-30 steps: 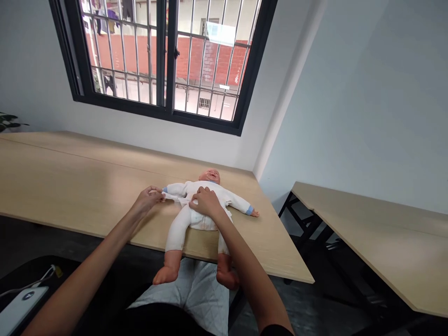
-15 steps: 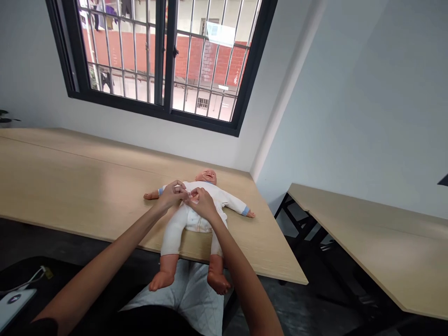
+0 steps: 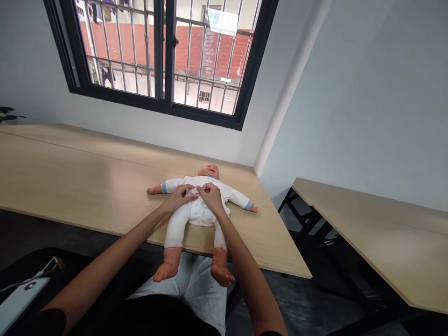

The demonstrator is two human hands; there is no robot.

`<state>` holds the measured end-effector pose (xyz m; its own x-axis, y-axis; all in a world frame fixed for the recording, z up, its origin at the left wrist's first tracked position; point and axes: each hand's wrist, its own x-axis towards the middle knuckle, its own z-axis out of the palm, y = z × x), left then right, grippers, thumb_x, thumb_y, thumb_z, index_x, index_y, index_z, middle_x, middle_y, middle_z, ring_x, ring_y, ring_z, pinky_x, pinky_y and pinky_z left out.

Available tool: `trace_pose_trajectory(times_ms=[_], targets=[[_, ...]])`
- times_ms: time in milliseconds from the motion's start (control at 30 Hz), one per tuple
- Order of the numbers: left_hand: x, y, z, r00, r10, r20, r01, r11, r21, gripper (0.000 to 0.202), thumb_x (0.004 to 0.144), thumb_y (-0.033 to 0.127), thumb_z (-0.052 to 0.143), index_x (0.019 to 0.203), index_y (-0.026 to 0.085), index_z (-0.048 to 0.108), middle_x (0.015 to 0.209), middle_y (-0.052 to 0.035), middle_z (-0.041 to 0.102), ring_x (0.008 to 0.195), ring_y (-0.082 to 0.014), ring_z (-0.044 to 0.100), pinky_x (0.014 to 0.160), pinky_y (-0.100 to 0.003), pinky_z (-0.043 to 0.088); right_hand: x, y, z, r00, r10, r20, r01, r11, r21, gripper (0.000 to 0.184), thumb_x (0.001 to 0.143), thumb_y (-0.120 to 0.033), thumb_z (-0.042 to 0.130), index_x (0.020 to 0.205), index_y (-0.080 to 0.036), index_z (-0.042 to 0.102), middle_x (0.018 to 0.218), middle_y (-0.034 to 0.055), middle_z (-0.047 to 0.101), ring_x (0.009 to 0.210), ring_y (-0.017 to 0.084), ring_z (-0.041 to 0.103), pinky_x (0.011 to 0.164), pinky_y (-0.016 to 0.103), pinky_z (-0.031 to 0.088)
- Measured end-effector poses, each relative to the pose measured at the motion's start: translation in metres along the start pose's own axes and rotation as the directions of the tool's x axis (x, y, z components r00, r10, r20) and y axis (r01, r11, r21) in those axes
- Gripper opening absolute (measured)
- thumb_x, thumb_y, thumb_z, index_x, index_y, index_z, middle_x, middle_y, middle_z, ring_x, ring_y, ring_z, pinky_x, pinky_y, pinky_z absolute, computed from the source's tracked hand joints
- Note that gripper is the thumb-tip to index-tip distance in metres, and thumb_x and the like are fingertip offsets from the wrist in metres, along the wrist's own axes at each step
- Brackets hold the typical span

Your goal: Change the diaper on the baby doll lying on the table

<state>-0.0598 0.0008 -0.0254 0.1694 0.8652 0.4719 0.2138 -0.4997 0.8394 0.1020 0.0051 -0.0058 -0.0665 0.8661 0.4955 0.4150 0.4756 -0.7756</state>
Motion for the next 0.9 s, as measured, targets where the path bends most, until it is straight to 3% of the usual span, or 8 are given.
trace_pose_trajectory(times_ms=[133, 300, 467, 733, 900], targets=[[0.005, -0.011, 0.001, 0.999, 0.029, 0.042, -0.031, 0.998, 0.059, 0.029, 0.070, 0.034, 0.072, 0.093, 0.018, 0.067, 0.102, -0.0067, 0.065, 0.106, -0.0263, 0.054, 0.097, -0.039, 0.041, 0.002, 0.004, -0.001, 1.000, 0.023, -0.011, -0.021, 0.990, 0.138, 0.035, 0.070, -0.049, 0.065, 0.058, -0.018, 0.055, 0.070, 0.0010, 0.055, 0.067, 0.015, 0.052, 0.068, 0.029, 0.040], [0.007, -0.015, -0.001, 0.993, 0.031, 0.118, -0.023, 0.998, -0.062, 0.034, 0.073, 0.041, 0.069, 0.095, 0.016, 0.065, 0.100, -0.0077, 0.065, 0.097, -0.0238, 0.057, 0.089, -0.036, 0.044, 0.000, 0.005, -0.006, 1.000, 0.029, 0.008, -0.030, 0.972, 0.232, 0.035, 0.070, -0.049, 0.065, 0.058, -0.018, 0.057, 0.074, 0.0021, 0.057, 0.074, 0.017, 0.053, 0.073, 0.029, 0.040], [0.006, -0.009, -0.004, 0.983, 0.031, 0.181, 0.008, 0.978, -0.210, 0.032, 0.078, 0.045, 0.062, 0.091, 0.016, 0.063, 0.094, -0.0063, 0.066, 0.091, -0.0207, 0.058, 0.084, -0.032, 0.045, -0.001, 0.008, -0.008, 1.000, 0.007, 0.017, -0.011, 0.981, 0.196, 0.035, 0.073, -0.049, 0.064, 0.057, -0.018, 0.056, 0.069, 0.0014, 0.056, 0.071, 0.017, 0.053, 0.070, 0.029, 0.041], [0.006, -0.015, -0.003, 0.990, -0.013, 0.143, 0.048, 0.969, -0.243, 0.031, 0.077, 0.046, 0.064, 0.085, 0.016, 0.062, 0.085, -0.0039, 0.064, 0.084, -0.0185, 0.057, 0.077, -0.029, 0.045, -0.002, 0.012, -0.006, 1.000, -0.002, 0.028, -0.002, 0.988, 0.157, 0.034, 0.071, -0.049, 0.067, 0.074, -0.016, 0.065, 0.077, 0.0053, 0.063, 0.071, 0.018, 0.058, 0.068, 0.030, 0.044], [0.007, -0.015, -0.004, 0.990, -0.011, 0.142, 0.047, 0.968, -0.247, 0.035, 0.072, 0.045, 0.069, 0.090, 0.015, 0.066, 0.090, -0.0049, 0.065, 0.085, -0.0188, 0.057, 0.079, -0.030, 0.044, -0.001, 0.012, -0.007, 0.995, -0.042, 0.086, 0.031, 0.990, 0.134, 0.035, 0.077, -0.050, 0.061, 0.073, -0.016, 0.066, 0.076, 0.0057, 0.064, 0.074, 0.019, 0.058, 0.072, 0.032, 0.044]])
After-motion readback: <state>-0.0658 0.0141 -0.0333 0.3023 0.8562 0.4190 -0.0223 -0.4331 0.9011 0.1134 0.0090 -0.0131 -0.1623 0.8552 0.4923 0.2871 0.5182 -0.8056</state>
